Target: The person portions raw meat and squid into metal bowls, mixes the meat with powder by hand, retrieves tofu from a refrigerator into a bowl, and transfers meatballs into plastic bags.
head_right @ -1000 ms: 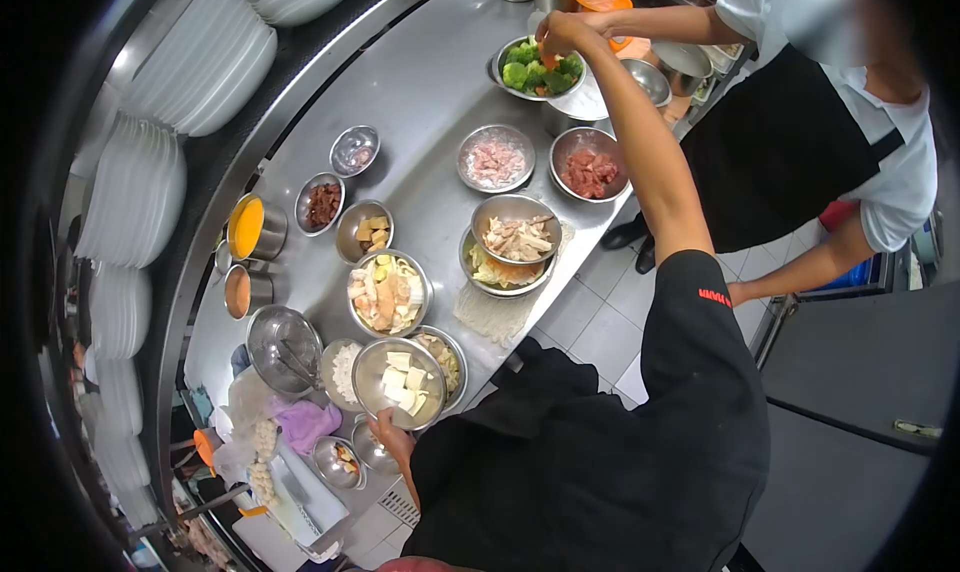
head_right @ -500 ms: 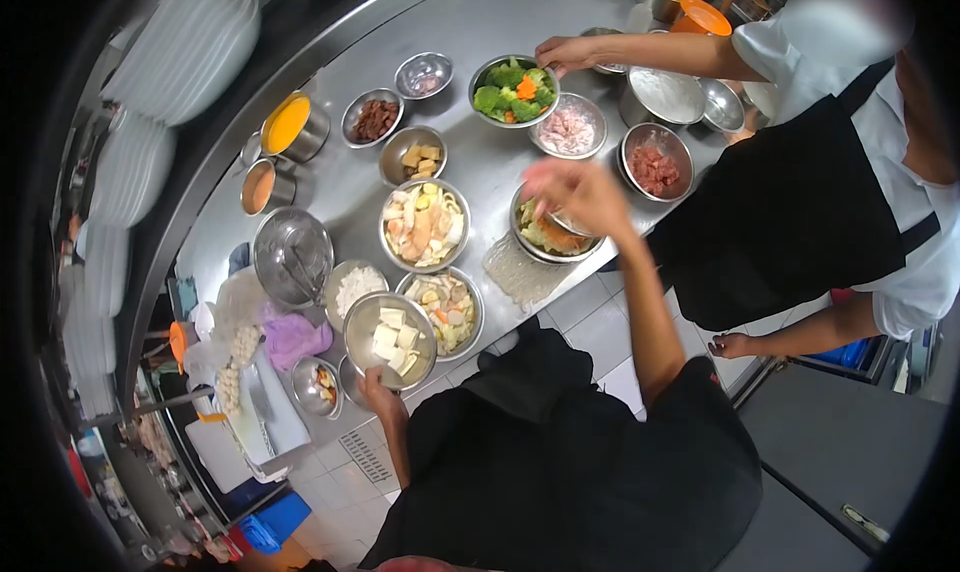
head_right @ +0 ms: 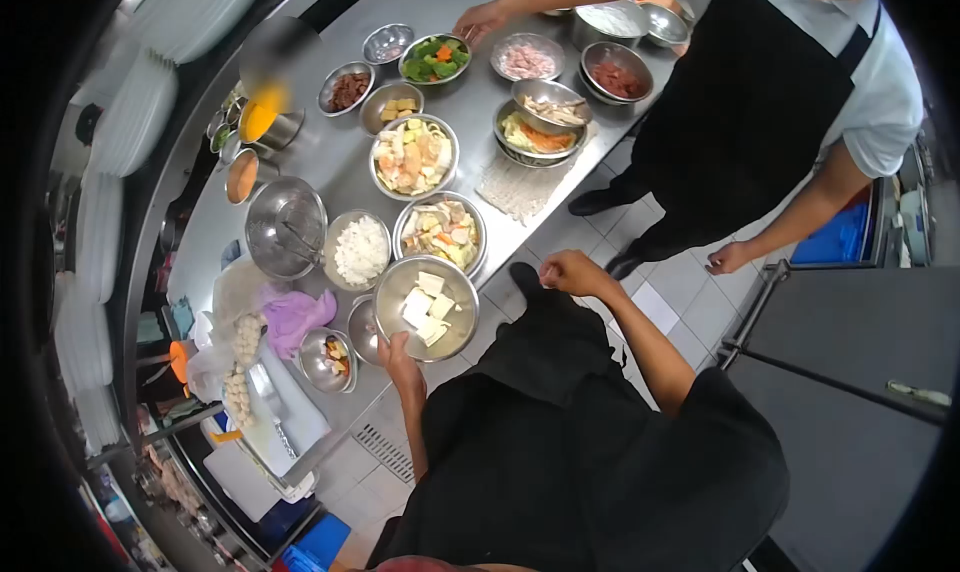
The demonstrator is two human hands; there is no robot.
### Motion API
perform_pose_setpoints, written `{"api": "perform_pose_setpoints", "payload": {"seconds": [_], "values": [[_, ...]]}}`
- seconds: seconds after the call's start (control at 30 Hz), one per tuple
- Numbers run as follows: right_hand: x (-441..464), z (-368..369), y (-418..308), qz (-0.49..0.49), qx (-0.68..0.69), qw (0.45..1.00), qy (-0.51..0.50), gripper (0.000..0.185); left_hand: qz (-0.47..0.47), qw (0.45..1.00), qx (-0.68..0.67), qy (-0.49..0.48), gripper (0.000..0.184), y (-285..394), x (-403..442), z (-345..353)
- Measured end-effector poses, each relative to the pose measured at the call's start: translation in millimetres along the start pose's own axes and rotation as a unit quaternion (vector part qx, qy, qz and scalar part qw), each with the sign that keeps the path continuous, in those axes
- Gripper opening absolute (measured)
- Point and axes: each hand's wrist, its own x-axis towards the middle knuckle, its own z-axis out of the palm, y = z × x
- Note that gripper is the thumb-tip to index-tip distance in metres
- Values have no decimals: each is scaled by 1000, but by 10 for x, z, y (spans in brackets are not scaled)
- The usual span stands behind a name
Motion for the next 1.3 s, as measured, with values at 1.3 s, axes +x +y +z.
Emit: {"api": "perform_pose_setpoints", "payload": {"seconds": [1.3], "values": [[-1102,2222,-997,-42,229,953,-191,23,-572,797,146,128,55,-3893,-6273,-1973]]}}
